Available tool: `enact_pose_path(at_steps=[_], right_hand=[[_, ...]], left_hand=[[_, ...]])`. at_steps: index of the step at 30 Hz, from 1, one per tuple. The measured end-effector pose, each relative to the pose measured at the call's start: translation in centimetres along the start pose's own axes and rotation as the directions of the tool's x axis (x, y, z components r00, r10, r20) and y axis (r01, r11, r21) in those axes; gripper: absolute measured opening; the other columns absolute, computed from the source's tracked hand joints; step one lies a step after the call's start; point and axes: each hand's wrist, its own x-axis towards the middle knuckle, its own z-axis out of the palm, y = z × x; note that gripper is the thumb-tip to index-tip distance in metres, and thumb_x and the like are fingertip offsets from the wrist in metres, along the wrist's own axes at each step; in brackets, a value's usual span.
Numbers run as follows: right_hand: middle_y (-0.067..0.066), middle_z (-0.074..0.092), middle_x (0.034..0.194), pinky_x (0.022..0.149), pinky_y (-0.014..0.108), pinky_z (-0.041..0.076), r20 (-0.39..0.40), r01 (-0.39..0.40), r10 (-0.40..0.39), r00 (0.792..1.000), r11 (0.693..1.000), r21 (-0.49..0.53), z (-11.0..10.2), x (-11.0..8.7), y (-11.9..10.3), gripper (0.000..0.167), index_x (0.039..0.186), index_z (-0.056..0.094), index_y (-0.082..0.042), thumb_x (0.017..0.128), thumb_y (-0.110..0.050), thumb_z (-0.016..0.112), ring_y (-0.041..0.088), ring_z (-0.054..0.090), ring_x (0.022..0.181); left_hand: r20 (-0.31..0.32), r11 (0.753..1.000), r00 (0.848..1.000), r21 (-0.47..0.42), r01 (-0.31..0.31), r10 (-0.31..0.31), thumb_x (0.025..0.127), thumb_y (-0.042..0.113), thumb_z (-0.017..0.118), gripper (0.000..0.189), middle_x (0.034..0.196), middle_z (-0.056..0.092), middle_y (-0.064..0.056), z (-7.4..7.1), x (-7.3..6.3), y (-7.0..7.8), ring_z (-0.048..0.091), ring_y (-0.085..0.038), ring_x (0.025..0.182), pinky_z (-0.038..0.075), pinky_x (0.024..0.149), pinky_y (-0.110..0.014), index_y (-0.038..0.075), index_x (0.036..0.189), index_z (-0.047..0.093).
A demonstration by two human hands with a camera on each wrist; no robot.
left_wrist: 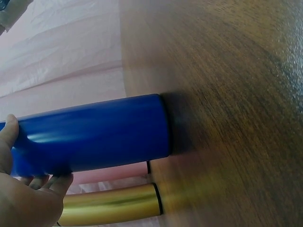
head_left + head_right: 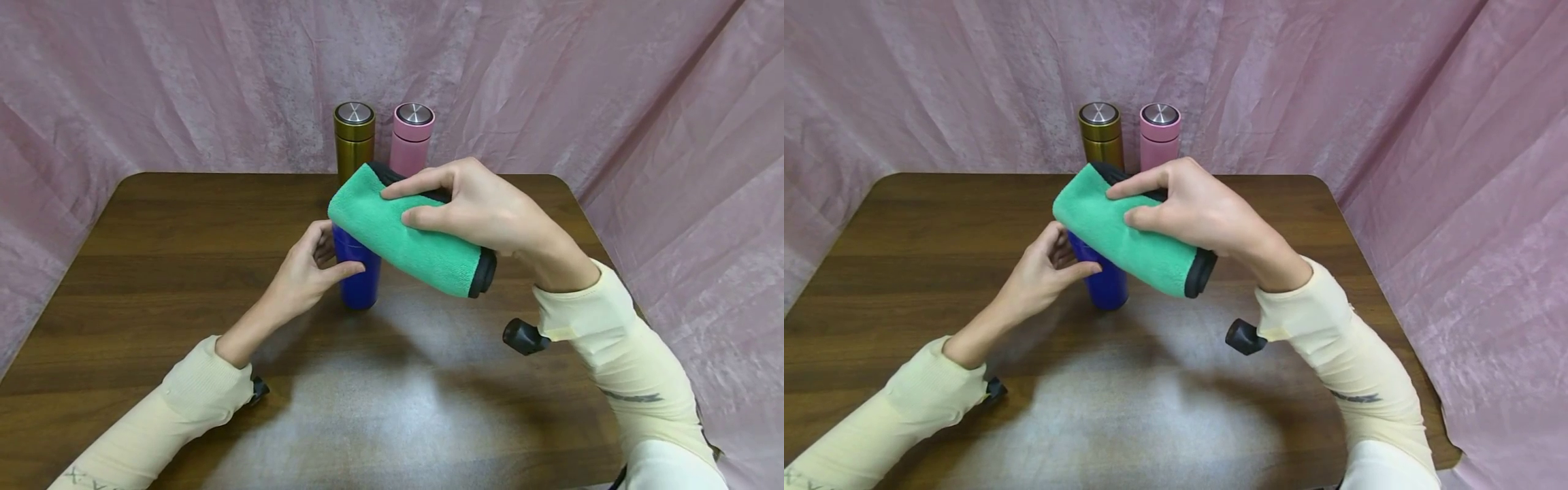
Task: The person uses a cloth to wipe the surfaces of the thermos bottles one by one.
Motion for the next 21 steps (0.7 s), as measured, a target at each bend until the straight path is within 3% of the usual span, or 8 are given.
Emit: enact_pose_path(at_steps=[6, 15, 21], right_hand=[[-0.001, 0.071, 0.118, 0.066, 0.035, 0.054, -0.012, -0.04, 0.04, 0.999, 0.999, -0.026, 0.0, 0.9, -0.7, 0.035, 0.128, 0.075, -0.03, 0.093, -0.022, 0.072, 0.025, 0.064, 0.076], [-0.002, 0.068, 0.125, 0.069, 0.033, 0.053, -0.008, -0.045, 0.045, 0.999, 0.997, -0.066, -0.3, 2.3, -0.8, 0.036, 0.13, 0.074, -0.028, 0.095, -0.022, 0.071, 0.023, 0.064, 0.08], [0.001, 0.067, 0.126, 0.07, 0.034, 0.054, -0.026, -0.109, 0.109, 0.994, 0.993, -0.039, -0.7, 2.7, -0.2, 0.036, 0.131, 0.073, -0.03, 0.095, -0.024, 0.071, 0.025, 0.064, 0.081]], left_hand=[[-0.007, 1.0, 1.0, -0.021, -0.01, 0.01, 0.088, 0.002, 0.082, 0.062, 0.132, 0.065, -0.016, 0.0, 0.0, 0.0, 0.061, -0.026, 0.126, 0.047, 0.11, -0.04, -0.001, 0.139, 0.046], [-0.007, 1.0, 1.0, -0.027, 0.003, -0.003, 0.089, 0.003, 0.082, 0.064, 0.132, 0.064, -0.016, 0.1, 0.1, 0.1, 0.061, -0.025, 0.124, 0.048, 0.109, -0.039, -0.001, 0.14, 0.045], [-0.011, 1.0, 1.0, -0.017, -0.007, 0.007, 0.088, 0.003, 0.083, 0.065, 0.131, 0.064, -0.017, 0.1, 0.1, 0.0, 0.061, -0.026, 0.124, 0.049, 0.108, -0.04, -0.002, 0.14, 0.045]])
